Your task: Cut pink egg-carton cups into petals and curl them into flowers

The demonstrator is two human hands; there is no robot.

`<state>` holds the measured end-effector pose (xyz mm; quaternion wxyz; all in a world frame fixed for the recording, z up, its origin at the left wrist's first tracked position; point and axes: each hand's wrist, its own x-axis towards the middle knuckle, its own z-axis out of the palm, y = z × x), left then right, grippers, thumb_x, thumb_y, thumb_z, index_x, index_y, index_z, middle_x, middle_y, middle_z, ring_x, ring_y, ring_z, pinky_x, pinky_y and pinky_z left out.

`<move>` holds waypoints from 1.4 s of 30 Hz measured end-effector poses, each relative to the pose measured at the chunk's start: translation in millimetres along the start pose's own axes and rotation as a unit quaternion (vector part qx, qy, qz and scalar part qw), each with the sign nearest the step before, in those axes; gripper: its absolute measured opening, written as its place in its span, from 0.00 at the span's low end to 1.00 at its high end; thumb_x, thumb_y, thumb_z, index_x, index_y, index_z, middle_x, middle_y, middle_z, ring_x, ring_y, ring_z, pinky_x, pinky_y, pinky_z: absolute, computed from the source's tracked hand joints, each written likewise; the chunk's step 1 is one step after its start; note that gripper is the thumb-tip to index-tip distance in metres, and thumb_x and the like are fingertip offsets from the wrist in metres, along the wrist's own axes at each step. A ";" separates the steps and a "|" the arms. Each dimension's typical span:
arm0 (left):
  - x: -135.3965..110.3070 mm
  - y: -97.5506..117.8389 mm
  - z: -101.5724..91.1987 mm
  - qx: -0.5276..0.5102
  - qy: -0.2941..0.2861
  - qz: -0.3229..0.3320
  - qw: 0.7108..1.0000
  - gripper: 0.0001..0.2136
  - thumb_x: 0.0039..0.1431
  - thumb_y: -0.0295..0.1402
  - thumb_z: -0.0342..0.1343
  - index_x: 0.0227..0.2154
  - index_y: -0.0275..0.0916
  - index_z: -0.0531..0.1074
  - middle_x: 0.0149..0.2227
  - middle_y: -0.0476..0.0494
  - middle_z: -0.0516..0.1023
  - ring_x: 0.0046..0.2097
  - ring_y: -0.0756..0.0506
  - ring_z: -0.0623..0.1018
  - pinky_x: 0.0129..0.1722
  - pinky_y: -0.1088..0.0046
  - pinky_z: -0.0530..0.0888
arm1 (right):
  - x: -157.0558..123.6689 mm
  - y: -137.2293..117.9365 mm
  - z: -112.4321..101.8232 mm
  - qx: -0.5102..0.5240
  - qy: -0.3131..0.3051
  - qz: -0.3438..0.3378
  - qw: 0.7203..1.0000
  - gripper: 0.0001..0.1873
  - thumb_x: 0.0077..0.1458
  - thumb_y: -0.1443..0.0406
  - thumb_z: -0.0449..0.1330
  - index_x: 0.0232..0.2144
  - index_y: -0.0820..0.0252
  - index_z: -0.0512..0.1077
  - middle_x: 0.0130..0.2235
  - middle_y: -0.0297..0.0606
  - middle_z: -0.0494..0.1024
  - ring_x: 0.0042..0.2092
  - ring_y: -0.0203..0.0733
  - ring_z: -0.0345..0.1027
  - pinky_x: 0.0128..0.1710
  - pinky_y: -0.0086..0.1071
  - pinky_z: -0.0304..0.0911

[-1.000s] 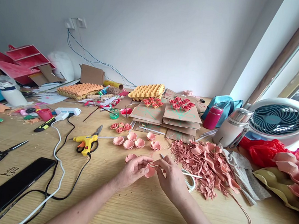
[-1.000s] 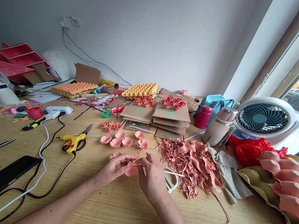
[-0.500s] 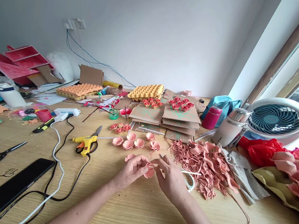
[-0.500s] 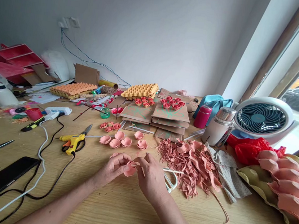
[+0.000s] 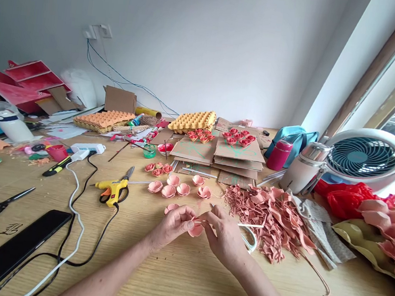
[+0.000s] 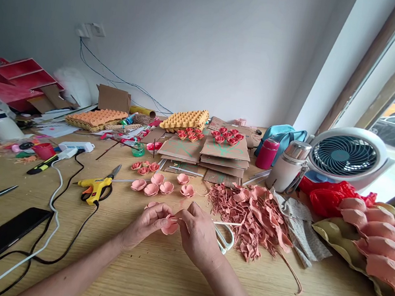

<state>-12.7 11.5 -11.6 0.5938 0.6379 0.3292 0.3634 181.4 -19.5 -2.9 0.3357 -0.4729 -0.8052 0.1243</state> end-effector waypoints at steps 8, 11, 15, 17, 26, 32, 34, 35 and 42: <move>-0.3 2.7 0.6 -0.015 -0.015 -0.014 1.000 0.15 0.57 0.43 0.60 0.37 0.36 0.68 0.37 0.47 0.76 0.38 0.49 0.75 0.39 0.74 0.70 | -0.6 -1.1 0.3 0.007 -0.014 0.016 1.000 0.10 0.65 0.67 0.52 0.41 0.53 0.73 0.36 0.35 0.68 0.35 0.36 0.64 0.36 0.29 0.56; -0.4 0.1 -0.5 -0.004 -0.017 -0.016 1.000 0.14 0.58 0.43 0.59 0.36 0.37 0.68 0.37 0.47 0.76 0.39 0.49 0.75 0.39 0.73 0.70 | 0.4 -1.0 0.4 0.018 -0.016 0.015 1.000 0.10 0.64 0.67 0.52 0.39 0.53 0.74 0.36 0.35 0.67 0.35 0.36 0.64 0.35 0.28 0.56; -1.0 -2.3 -1.6 -0.001 -0.010 -0.013 1.000 0.14 0.57 0.43 0.60 0.35 0.37 0.68 0.36 0.47 0.76 0.39 0.48 0.76 0.39 0.73 0.70 | -0.3 -0.4 1.4 0.013 -0.018 0.006 1.000 0.09 0.63 0.69 0.54 0.35 0.55 0.73 0.35 0.35 0.67 0.35 0.36 0.63 0.35 0.27 0.55; -1.2 -1.3 -1.4 -0.005 -0.008 -0.015 1.000 0.15 0.56 0.44 0.61 0.36 0.37 0.67 0.36 0.46 0.77 0.39 0.48 0.77 0.38 0.73 0.70 | -1.0 0.0 1.8 0.007 -0.016 0.002 1.000 0.08 0.63 0.69 0.54 0.34 0.56 0.72 0.35 0.34 0.67 0.35 0.35 0.63 0.35 0.27 0.55; -0.6 7.5 2.3 -0.003 -0.022 -0.043 0.999 0.19 0.56 0.46 0.60 0.42 0.36 0.67 0.35 0.43 0.79 0.34 0.49 0.76 0.33 0.74 0.71 | -1.2 -1.4 0.8 0.012 -0.020 -0.016 1.000 0.11 0.64 0.69 0.52 0.42 0.53 0.73 0.35 0.35 0.67 0.36 0.36 0.63 0.35 0.27 0.56; -1.3 3.4 1.6 0.010 -0.016 -0.038 0.999 0.18 0.58 0.45 0.58 0.42 0.36 0.68 0.31 0.45 0.78 0.31 0.49 0.75 0.30 0.73 0.71 | -1.2 -1.0 1.7 -0.013 -0.022 -0.035 0.999 0.12 0.65 0.67 0.51 0.40 0.54 0.74 0.35 0.37 0.67 0.36 0.37 0.63 0.36 0.28 0.56; -1.6 2.9 1.5 0.012 -0.010 -0.040 0.999 0.18 0.58 0.45 0.58 0.42 0.35 0.68 0.30 0.46 0.77 0.30 0.49 0.75 0.29 0.74 0.71 | -1.3 -0.7 1.8 -0.020 -0.024 -0.042 0.999 0.12 0.65 0.66 0.50 0.40 0.54 0.74 0.36 0.37 0.67 0.36 0.37 0.63 0.36 0.28 0.56; -1.6 2.8 1.4 0.013 -0.010 -0.041 0.999 0.18 0.58 0.45 0.58 0.42 0.35 0.68 0.30 0.46 0.77 0.30 0.49 0.75 0.29 0.74 0.70 | -1.3 -0.6 1.7 -0.024 -0.025 -0.043 0.998 0.12 0.65 0.66 0.50 0.40 0.54 0.74 0.35 0.37 0.67 0.36 0.37 0.63 0.35 0.28 0.56; -0.2 1.2 0.8 0.030 -0.025 -0.004 0.999 0.19 0.57 0.45 0.59 0.44 0.36 0.67 0.39 0.41 0.77 0.39 0.46 0.77 0.38 0.71 0.72 | -1.4 0.7 0.8 -0.012 -0.028 -0.010 0.999 0.09 0.63 0.68 0.53 0.41 0.55 0.72 0.36 0.35 0.67 0.35 0.36 0.64 0.34 0.28 0.56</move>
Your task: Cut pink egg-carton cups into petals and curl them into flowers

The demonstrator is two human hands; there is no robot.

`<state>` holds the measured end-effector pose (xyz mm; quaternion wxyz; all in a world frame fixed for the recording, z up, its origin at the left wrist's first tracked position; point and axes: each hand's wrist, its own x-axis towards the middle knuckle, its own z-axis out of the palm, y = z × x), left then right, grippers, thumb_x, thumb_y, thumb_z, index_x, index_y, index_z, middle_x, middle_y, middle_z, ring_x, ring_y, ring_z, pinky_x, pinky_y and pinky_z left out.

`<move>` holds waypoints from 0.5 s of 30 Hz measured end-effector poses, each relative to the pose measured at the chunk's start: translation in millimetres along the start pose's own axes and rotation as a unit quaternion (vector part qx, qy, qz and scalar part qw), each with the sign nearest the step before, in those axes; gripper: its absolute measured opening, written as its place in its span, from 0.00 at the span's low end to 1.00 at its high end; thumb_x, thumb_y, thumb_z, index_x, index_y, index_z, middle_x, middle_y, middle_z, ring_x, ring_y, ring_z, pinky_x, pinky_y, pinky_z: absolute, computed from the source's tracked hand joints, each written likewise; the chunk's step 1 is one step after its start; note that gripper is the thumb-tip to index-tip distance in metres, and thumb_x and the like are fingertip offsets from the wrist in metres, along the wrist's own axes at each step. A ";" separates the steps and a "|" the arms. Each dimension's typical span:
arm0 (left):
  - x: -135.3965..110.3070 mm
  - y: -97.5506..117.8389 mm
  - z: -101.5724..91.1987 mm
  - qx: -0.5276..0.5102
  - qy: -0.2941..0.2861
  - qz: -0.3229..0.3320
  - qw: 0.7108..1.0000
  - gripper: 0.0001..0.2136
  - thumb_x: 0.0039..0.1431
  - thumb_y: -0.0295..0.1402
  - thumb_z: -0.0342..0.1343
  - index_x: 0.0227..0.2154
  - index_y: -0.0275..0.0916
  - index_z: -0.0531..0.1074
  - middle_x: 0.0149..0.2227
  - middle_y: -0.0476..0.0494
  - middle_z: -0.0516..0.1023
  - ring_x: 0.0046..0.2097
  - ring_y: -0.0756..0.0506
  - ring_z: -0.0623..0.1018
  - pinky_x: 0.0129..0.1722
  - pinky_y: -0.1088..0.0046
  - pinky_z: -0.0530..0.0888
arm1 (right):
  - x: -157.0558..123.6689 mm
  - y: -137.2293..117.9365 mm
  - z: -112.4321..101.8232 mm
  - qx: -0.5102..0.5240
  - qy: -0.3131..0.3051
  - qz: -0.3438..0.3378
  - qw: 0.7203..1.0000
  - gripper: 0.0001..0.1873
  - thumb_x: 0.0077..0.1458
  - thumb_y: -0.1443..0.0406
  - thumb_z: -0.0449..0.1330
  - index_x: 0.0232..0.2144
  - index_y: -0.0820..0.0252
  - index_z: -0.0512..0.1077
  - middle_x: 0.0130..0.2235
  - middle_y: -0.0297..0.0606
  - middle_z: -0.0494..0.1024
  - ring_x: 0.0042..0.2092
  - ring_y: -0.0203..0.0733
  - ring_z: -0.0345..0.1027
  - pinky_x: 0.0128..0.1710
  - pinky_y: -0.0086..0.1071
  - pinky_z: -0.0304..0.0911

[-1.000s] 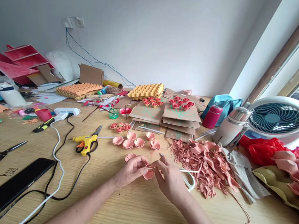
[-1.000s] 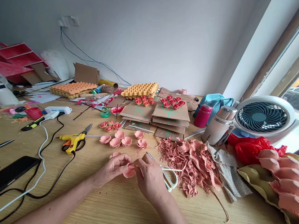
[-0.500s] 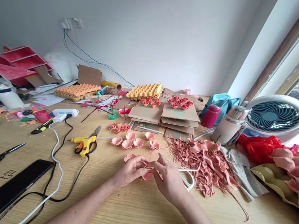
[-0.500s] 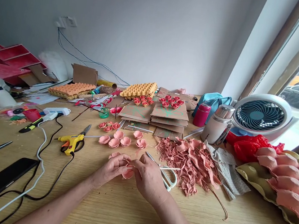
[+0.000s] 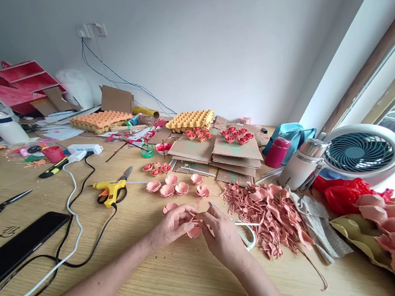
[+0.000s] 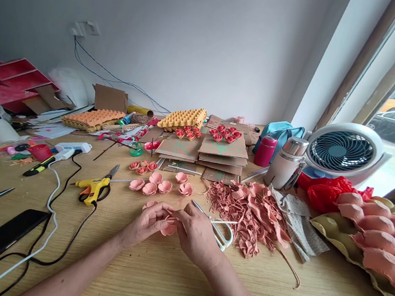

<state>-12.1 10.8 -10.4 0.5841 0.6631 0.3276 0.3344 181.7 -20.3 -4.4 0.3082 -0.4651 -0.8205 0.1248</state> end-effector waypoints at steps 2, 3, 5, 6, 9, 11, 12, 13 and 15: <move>0.1 -1.9 0.1 0.013 0.002 0.008 1.000 0.20 0.57 0.46 0.59 0.45 0.36 0.67 0.38 0.41 0.77 0.38 0.46 0.77 0.38 0.70 0.72 | 0.2 0.3 0.1 0.003 -0.001 0.009 1.000 0.08 0.63 0.68 0.53 0.40 0.56 0.72 0.36 0.35 0.68 0.35 0.36 0.64 0.35 0.28 0.56; 0.0 -2.8 0.2 0.017 0.003 0.011 1.000 0.20 0.57 0.46 0.59 0.45 0.36 0.67 0.37 0.41 0.77 0.38 0.46 0.76 0.37 0.70 0.72 | 0.3 0.4 0.1 0.004 -0.002 0.012 1.000 0.08 0.63 0.68 0.53 0.39 0.56 0.73 0.36 0.35 0.68 0.35 0.36 0.64 0.35 0.28 0.56; -0.2 -4.2 0.4 0.017 0.004 0.015 1.000 0.20 0.57 0.46 0.59 0.45 0.36 0.66 0.37 0.42 0.76 0.37 0.46 0.76 0.36 0.70 0.72 | 0.7 0.4 0.2 0.006 0.001 0.012 1.000 0.08 0.63 0.69 0.53 0.38 0.56 0.73 0.36 0.35 0.68 0.36 0.36 0.64 0.35 0.28 0.57; -0.4 -4.4 0.4 0.014 0.006 0.016 1.000 0.20 0.57 0.45 0.59 0.45 0.37 0.66 0.37 0.43 0.76 0.38 0.46 0.77 0.36 0.70 0.72 | 0.8 0.3 0.1 0.008 0.003 0.009 1.000 0.09 0.63 0.69 0.53 0.38 0.56 0.73 0.36 0.35 0.68 0.36 0.36 0.64 0.36 0.28 0.56; -1.3 -3.4 0.2 0.012 0.013 0.007 1.000 0.20 0.57 0.44 0.60 0.46 0.37 0.66 0.36 0.44 0.76 0.36 0.47 0.76 0.36 0.70 0.72 | 1.1 -0.5 -0.5 0.010 0.016 -0.008 1.000 0.10 0.64 0.67 0.52 0.38 0.55 0.74 0.35 0.35 0.68 0.35 0.36 0.64 0.35 0.28 0.56; -2.1 -1.9 -0.5 0.016 0.017 0.000 1.000 0.20 0.56 0.44 0.60 0.45 0.37 0.67 0.35 0.45 0.76 0.35 0.48 0.76 0.37 0.70 0.72 | 0.9 -1.2 -0.9 0.000 0.020 -0.017 1.000 0.11 0.65 0.66 0.51 0.37 0.55 0.74 0.35 0.36 0.67 0.35 0.36 0.63 0.35 0.28 0.55; -2.4 -1.3 -1.0 0.016 0.017 -0.002 1.000 0.20 0.56 0.44 0.60 0.45 0.37 0.67 0.34 0.45 0.76 0.35 0.48 0.76 0.37 0.70 0.72 | 0.8 -1.4 -0.9 -0.009 0.019 -0.022 1.000 0.11 0.65 0.66 0.51 0.37 0.55 0.74 0.35 0.36 0.67 0.35 0.36 0.63 0.34 0.28 0.55; -2.7 -0.8 -1.6 0.016 0.016 -0.004 1.000 0.19 0.56 0.44 0.60 0.45 0.36 0.67 0.34 0.45 0.76 0.35 0.48 0.76 0.38 0.70 0.72 | 0.7 -1.7 -0.9 -0.020 0.017 -0.027 0.999 0.11 0.65 0.66 0.51 0.37 0.55 0.74 0.35 0.36 0.67 0.35 0.36 0.62 0.34 0.28 0.55; -2.8 -0.5 -2.7 0.012 0.012 -0.003 1.000 0.19 0.56 0.44 0.60 0.44 0.36 0.68 0.35 0.45 0.76 0.37 0.47 0.76 0.39 0.69 0.72 | 0.3 -2.0 -0.6 -0.039 0.017 -0.039 0.998 0.11 0.65 0.65 0.51 0.38 0.55 0.75 0.35 0.37 0.67 0.36 0.37 0.63 0.35 0.29 0.55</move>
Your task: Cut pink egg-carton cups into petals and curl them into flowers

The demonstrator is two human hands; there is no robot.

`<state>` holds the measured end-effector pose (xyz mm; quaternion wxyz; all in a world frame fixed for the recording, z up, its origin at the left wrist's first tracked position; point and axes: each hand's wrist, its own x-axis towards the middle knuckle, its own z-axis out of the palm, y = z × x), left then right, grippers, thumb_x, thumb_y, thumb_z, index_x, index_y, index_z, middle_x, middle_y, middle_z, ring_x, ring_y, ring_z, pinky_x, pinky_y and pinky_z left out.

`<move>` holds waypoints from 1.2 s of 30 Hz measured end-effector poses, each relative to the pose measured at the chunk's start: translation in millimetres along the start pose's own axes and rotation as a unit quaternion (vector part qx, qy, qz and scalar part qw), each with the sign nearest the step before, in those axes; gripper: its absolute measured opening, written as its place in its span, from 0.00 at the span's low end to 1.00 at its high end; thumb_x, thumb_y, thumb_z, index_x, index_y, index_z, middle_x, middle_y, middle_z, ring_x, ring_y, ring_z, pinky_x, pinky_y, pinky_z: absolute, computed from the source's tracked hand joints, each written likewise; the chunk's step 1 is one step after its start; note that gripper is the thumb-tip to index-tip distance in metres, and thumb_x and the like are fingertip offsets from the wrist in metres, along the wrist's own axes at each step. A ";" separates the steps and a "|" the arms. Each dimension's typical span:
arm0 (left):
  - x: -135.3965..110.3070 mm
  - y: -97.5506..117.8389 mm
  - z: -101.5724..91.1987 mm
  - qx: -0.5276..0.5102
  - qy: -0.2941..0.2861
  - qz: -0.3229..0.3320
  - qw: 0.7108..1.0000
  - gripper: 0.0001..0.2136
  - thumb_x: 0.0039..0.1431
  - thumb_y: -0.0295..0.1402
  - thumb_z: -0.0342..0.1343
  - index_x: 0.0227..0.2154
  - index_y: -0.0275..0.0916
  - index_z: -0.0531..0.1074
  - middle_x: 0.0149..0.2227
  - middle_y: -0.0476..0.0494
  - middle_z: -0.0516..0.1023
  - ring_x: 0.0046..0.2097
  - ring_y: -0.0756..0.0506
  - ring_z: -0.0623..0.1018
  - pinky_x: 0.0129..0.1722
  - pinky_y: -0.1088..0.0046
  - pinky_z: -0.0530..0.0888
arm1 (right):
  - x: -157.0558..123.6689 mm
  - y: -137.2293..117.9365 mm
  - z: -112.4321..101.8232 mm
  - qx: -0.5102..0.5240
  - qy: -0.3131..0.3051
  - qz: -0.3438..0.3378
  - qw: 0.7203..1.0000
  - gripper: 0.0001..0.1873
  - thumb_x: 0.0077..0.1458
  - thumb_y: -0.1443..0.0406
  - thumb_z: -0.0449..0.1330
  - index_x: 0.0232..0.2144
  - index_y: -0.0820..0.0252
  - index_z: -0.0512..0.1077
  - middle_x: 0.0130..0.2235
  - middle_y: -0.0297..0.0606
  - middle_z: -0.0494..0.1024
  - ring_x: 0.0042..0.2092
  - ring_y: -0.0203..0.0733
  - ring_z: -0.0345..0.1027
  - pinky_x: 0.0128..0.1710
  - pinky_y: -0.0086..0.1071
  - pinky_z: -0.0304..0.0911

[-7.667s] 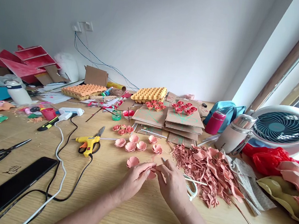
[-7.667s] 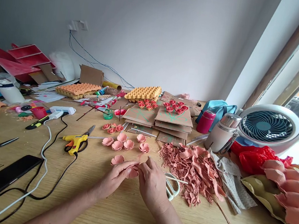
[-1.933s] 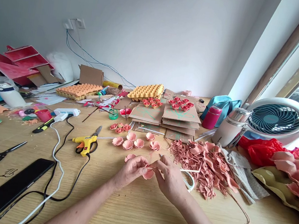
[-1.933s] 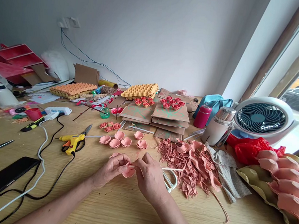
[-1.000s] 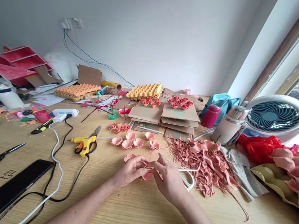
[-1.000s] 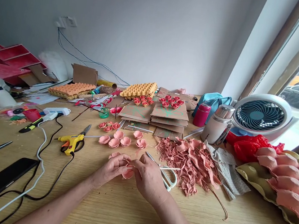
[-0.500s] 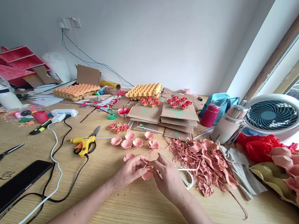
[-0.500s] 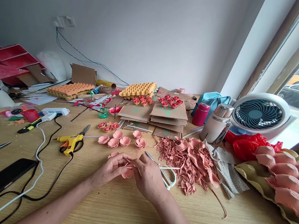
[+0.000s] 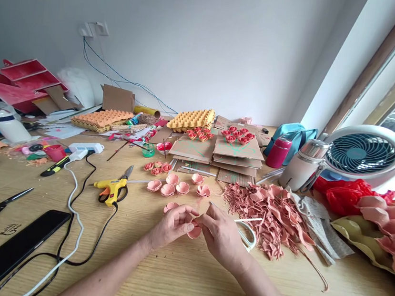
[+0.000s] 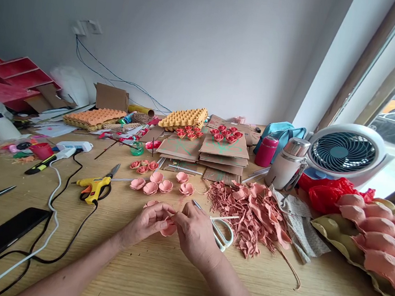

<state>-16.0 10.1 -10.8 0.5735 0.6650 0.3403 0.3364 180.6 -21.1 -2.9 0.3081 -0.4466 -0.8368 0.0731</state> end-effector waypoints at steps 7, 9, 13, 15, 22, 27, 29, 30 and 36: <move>2.8 -5.6 -0.3 -0.011 0.000 0.015 1.000 0.19 0.59 0.43 0.58 0.48 0.37 0.67 0.40 0.41 0.77 0.43 0.44 0.76 0.43 0.67 0.71 | 0.2 1.4 0.8 0.000 0.014 0.020 1.000 0.12 0.66 0.64 0.49 0.43 0.55 0.72 0.36 0.38 0.69 0.37 0.39 0.65 0.36 0.30 0.59; 3.8 -7.8 -0.6 -0.002 0.012 0.025 1.000 0.20 0.58 0.42 0.59 0.49 0.37 0.67 0.42 0.40 0.77 0.43 0.44 0.75 0.43 0.68 0.72 | 0.7 3.3 0.8 0.024 0.028 0.049 0.998 0.10 0.65 0.65 0.51 0.44 0.55 0.71 0.38 0.38 0.71 0.37 0.39 0.67 0.37 0.31 0.61; 4.6 -6.7 -1.9 -0.001 0.077 0.050 0.996 0.22 0.54 0.43 0.62 0.48 0.37 0.69 0.43 0.40 0.76 0.44 0.44 0.74 0.43 0.69 0.72 | 1.8 7.6 1.2 0.087 0.061 0.101 0.989 0.06 0.62 0.67 0.53 0.40 0.57 0.69 0.40 0.37 0.72 0.33 0.35 0.68 0.34 0.30 0.63; 4.5 -3.8 -2.0 -0.013 0.101 0.053 0.993 0.23 0.53 0.43 0.64 0.48 0.38 0.69 0.45 0.40 0.75 0.46 0.43 0.74 0.43 0.70 0.74 | 2.2 8.5 1.8 0.111 0.079 0.109 0.985 0.06 0.61 0.67 0.54 0.39 0.57 0.69 0.38 0.37 0.73 0.32 0.34 0.68 0.33 0.29 0.64; 6.0 -10.3 -1.2 0.033 0.106 0.064 0.992 0.21 0.53 0.39 0.64 0.49 0.38 0.72 0.46 0.40 0.77 0.47 0.42 0.76 0.50 0.64 0.74 | 1.6 4.9 4.5 0.131 0.053 0.123 0.982 0.12 0.60 0.68 0.54 0.45 0.55 0.72 0.40 0.38 0.73 0.29 0.33 0.68 0.31 0.29 0.65; 4.7 -19.4 1.6 0.098 0.089 0.100 0.986 0.18 0.56 0.35 0.61 0.49 0.39 0.72 0.46 0.39 0.75 0.50 0.40 0.74 0.50 0.63 0.75 | 0.2 6.2 6.5 0.128 0.038 0.130 0.982 0.13 0.61 0.68 0.53 0.45 0.52 0.74 0.40 0.37 0.72 0.29 0.33 0.68 0.33 0.29 0.65; 3.0 -18.5 3.2 0.119 0.082 0.108 0.984 0.17 0.57 0.33 0.60 0.50 0.41 0.71 0.46 0.40 0.74 0.49 0.42 0.74 0.48 0.65 0.76 | 0.0 6.6 7.0 0.120 0.039 0.122 0.984 0.13 0.61 0.67 0.53 0.44 0.52 0.75 0.38 0.36 0.72 0.31 0.34 0.68 0.34 0.29 0.65; 2.1 -17.5 3.9 0.129 0.081 0.111 0.982 0.17 0.57 0.32 0.59 0.50 0.41 0.71 0.47 0.40 0.74 0.49 0.42 0.74 0.48 0.65 0.76 | -0.1 6.5 7.0 0.113 0.039 0.120 0.986 0.12 0.61 0.67 0.53 0.43 0.52 0.75 0.37 0.36 0.72 0.31 0.35 0.68 0.34 0.29 0.64; -0.8 -10.9 6.0 0.177 0.077 0.118 0.974 0.18 0.56 0.29 0.60 0.50 0.41 0.69 0.45 0.42 0.74 0.44 0.45 0.75 0.46 0.67 0.76 | 0.2 2.7 4.3 0.070 0.022 0.119 0.990 0.13 0.62 0.68 0.53 0.44 0.51 0.74 0.37 0.36 0.71 0.33 0.36 0.69 0.35 0.29 0.61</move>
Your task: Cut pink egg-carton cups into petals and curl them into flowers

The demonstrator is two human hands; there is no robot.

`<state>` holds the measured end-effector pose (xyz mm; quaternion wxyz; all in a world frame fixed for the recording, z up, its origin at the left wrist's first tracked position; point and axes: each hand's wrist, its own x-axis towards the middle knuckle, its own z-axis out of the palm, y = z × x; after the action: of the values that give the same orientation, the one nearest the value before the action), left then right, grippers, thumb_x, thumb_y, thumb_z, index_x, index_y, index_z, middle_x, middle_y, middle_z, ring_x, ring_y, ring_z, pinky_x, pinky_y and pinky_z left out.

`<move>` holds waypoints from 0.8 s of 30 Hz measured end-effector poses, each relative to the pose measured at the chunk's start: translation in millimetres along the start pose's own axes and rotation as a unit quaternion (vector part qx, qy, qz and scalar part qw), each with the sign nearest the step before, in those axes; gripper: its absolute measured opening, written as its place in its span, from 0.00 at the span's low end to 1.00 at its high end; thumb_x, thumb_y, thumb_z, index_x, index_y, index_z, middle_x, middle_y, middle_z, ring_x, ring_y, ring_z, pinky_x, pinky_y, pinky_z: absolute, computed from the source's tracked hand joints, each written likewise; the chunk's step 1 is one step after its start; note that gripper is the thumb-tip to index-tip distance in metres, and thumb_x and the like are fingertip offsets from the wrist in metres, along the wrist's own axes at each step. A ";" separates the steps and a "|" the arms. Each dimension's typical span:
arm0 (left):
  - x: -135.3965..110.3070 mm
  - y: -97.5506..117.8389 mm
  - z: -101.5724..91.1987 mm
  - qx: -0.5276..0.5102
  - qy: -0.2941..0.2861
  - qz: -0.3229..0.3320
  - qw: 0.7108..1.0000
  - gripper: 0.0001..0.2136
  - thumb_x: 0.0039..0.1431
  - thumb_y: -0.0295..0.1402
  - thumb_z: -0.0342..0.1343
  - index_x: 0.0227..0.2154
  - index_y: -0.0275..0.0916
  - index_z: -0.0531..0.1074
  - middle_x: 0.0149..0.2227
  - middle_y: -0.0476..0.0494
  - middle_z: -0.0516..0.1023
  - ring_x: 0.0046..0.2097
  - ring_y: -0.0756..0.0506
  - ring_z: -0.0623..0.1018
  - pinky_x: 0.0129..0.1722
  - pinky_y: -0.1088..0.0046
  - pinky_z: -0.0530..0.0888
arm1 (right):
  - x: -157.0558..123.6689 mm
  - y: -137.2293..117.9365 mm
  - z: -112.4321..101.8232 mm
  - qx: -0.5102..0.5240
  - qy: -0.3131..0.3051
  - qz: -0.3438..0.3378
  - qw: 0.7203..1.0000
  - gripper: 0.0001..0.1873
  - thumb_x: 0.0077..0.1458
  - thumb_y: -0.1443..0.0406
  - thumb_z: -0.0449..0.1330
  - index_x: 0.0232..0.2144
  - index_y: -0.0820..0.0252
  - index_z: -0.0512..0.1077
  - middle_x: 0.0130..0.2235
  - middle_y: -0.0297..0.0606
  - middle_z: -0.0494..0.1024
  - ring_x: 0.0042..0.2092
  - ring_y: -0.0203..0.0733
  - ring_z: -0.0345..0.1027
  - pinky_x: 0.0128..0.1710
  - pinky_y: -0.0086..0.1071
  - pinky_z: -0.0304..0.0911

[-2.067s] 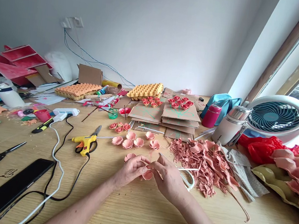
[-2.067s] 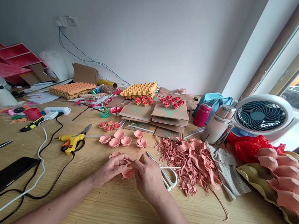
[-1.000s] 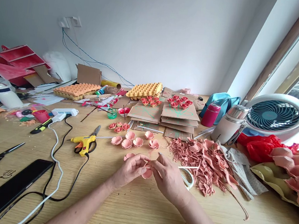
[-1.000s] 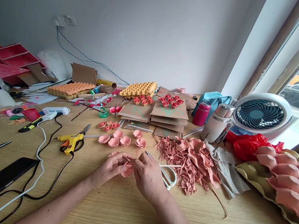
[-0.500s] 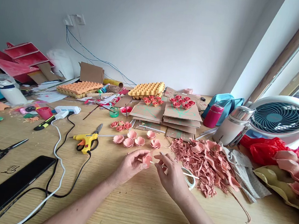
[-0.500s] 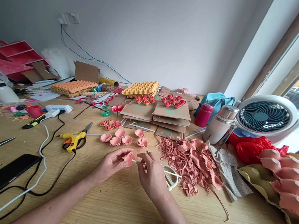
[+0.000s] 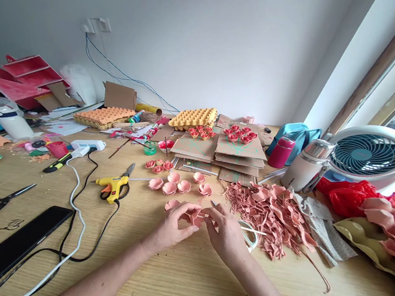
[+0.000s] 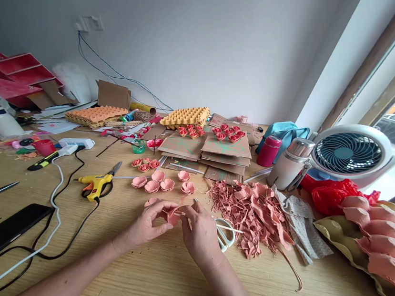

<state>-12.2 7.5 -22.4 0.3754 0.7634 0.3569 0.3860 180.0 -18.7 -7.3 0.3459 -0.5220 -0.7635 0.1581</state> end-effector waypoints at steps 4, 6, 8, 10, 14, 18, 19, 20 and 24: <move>0.2 3.5 0.1 0.009 -0.009 0.002 1.000 0.18 0.56 0.28 0.59 0.50 0.40 0.69 0.44 0.42 0.75 0.41 0.47 0.75 0.45 0.68 0.75 | -0.3 -2.3 -0.6 -0.038 -0.001 -0.003 0.999 0.12 0.62 0.69 0.53 0.42 0.51 0.75 0.36 0.35 0.71 0.33 0.36 0.68 0.35 0.28 0.57; 0.1 4.5 0.4 0.006 -0.009 0.005 1.000 0.19 0.55 0.28 0.59 0.50 0.39 0.69 0.43 0.43 0.74 0.40 0.47 0.75 0.45 0.68 0.76 | -0.6 -2.8 -0.5 -0.047 -0.004 -0.003 0.999 0.12 0.62 0.69 0.53 0.41 0.52 0.75 0.37 0.36 0.71 0.34 0.37 0.68 0.34 0.28 0.57; 0.0 4.8 0.6 0.004 -0.008 0.009 1.000 0.19 0.55 0.27 0.59 0.50 0.39 0.68 0.43 0.43 0.74 0.40 0.48 0.75 0.45 0.68 0.76 | -0.9 -2.8 -0.3 -0.051 -0.007 -0.003 0.999 0.12 0.62 0.68 0.52 0.42 0.52 0.75 0.38 0.36 0.71 0.36 0.37 0.68 0.35 0.28 0.56; -0.1 4.4 0.8 0.001 -0.009 0.011 1.000 0.19 0.54 0.27 0.59 0.50 0.38 0.68 0.43 0.43 0.74 0.40 0.48 0.75 0.45 0.68 0.76 | -1.1 -2.3 -0.1 -0.054 -0.010 -0.003 0.998 0.12 0.62 0.69 0.52 0.42 0.52 0.74 0.39 0.36 0.71 0.36 0.37 0.68 0.35 0.27 0.56; -0.8 1.3 1.3 -0.015 -0.013 -0.001 1.000 0.19 0.55 0.28 0.59 0.50 0.38 0.68 0.45 0.42 0.75 0.42 0.47 0.76 0.46 0.68 0.76 | -1.4 -0.8 0.5 -0.064 -0.011 -0.005 0.998 0.12 0.62 0.69 0.52 0.40 0.52 0.74 0.37 0.35 0.70 0.35 0.37 0.66 0.33 0.28 0.54; -1.5 -2.5 2.3 -0.026 -0.008 -0.015 1.000 0.19 0.56 0.29 0.59 0.51 0.39 0.67 0.48 0.40 0.76 0.47 0.44 0.77 0.48 0.67 0.75 | -1.8 0.0 0.4 -0.075 -0.003 -0.012 0.997 0.11 0.62 0.69 0.53 0.40 0.52 0.75 0.36 0.35 0.69 0.33 0.36 0.65 0.32 0.27 0.52; -1.5 -3.0 2.5 -0.029 -0.007 -0.018 0.999 0.19 0.56 0.30 0.60 0.52 0.39 0.67 0.49 0.39 0.76 0.49 0.43 0.77 0.49 0.66 0.75 | -1.9 -0.1 0.2 -0.076 -0.003 -0.013 0.997 0.11 0.62 0.69 0.53 0.39 0.53 0.75 0.36 0.35 0.69 0.33 0.35 0.65 0.32 0.27 0.52; -1.5 -3.2 2.8 -0.032 -0.006 -0.020 0.999 0.20 0.56 0.30 0.60 0.52 0.40 0.67 0.49 0.39 0.76 0.50 0.43 0.76 0.50 0.66 0.75 | -2.0 -0.3 0.1 -0.077 -0.004 -0.015 0.997 0.11 0.62 0.69 0.53 0.39 0.53 0.74 0.36 0.35 0.69 0.33 0.35 0.65 0.32 0.27 0.52; -0.5 -1.1 4.2 -0.070 -0.005 -0.038 0.997 0.20 0.56 0.31 0.61 0.51 0.39 0.68 0.49 0.38 0.76 0.51 0.42 0.76 0.52 0.63 0.74 | -1.6 -0.4 0.1 -0.096 0.000 -0.021 0.995 0.10 0.61 0.70 0.53 0.37 0.54 0.74 0.37 0.35 0.70 0.33 0.35 0.64 0.32 0.27 0.51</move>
<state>-9.0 6.3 -25.3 0.4443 0.7230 0.3554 0.3918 179.9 -20.4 -7.8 0.2969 -0.5369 -0.7859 0.0769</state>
